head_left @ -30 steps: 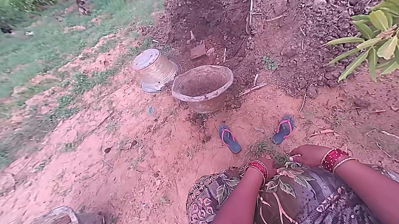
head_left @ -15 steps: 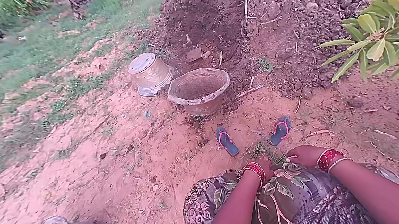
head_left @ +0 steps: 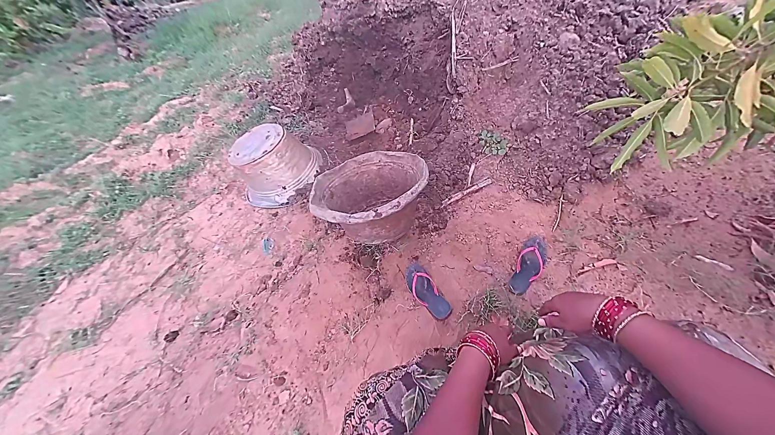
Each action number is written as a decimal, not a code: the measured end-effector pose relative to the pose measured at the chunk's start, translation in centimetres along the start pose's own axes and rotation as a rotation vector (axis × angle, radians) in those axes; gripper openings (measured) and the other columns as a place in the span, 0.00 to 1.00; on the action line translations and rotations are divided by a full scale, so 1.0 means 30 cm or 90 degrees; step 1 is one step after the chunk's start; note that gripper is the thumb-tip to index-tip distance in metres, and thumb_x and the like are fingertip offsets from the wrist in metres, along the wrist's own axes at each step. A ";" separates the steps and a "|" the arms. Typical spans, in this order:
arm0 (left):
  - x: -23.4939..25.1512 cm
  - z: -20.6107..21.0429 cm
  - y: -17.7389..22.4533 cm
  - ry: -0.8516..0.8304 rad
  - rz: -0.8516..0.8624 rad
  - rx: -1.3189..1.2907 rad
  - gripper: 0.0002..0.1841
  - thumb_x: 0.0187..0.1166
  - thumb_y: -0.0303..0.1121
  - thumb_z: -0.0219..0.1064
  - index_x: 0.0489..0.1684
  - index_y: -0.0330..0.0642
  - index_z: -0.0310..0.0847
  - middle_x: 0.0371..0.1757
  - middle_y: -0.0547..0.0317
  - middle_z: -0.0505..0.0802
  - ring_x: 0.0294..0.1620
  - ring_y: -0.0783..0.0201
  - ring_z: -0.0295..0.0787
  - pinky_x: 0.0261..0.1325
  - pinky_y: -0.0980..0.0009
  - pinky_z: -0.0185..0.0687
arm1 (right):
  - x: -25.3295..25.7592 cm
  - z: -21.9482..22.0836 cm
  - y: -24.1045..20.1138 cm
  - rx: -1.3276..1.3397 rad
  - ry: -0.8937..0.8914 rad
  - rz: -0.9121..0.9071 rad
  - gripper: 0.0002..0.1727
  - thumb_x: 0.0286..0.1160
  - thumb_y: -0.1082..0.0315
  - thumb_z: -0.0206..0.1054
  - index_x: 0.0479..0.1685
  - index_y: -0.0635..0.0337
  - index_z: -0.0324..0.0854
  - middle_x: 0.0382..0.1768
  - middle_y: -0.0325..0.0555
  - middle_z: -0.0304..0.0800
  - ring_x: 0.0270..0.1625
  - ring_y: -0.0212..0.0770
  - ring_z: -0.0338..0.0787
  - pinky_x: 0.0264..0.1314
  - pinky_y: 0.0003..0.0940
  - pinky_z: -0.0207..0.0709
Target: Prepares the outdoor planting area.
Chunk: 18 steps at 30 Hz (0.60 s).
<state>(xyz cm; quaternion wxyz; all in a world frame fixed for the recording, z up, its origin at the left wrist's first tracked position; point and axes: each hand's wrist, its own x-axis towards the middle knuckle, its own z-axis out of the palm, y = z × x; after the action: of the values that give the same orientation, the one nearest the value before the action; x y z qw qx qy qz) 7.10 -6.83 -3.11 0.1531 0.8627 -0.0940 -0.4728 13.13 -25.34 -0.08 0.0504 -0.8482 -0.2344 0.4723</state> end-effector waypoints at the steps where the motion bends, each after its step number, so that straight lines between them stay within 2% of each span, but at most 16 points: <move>1: 0.002 0.000 -0.001 0.000 0.000 0.004 0.32 0.94 0.48 0.54 0.94 0.42 0.59 0.87 0.33 0.74 0.90 0.37 0.66 0.89 0.35 0.58 | 0.000 -0.001 0.000 -0.001 0.001 -0.001 0.30 0.96 0.49 0.48 0.81 0.62 0.76 0.70 0.69 0.84 0.72 0.65 0.85 0.76 0.65 0.71; 7: 0.000 -0.001 -0.002 0.002 0.000 0.002 0.33 0.94 0.49 0.54 0.94 0.43 0.58 0.88 0.35 0.73 0.91 0.38 0.65 0.90 0.35 0.55 | 0.000 -0.002 -0.001 0.000 0.000 0.001 0.30 0.97 0.49 0.48 0.81 0.62 0.75 0.71 0.68 0.84 0.72 0.65 0.85 0.77 0.65 0.70; 18: 0.004 0.000 -0.005 0.008 0.003 0.007 0.32 0.94 0.49 0.54 0.94 0.42 0.59 0.87 0.35 0.74 0.90 0.37 0.66 0.89 0.35 0.57 | 0.006 0.001 0.004 -0.004 -0.002 0.005 0.30 0.96 0.48 0.48 0.82 0.61 0.75 0.72 0.68 0.83 0.73 0.65 0.85 0.77 0.65 0.70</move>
<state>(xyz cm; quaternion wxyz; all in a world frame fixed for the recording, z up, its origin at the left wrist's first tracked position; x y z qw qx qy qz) 7.15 -6.74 -3.25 0.1503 0.8663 -0.0976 -0.4662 13.23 -25.37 -0.29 0.0459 -0.8484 -0.2326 0.4732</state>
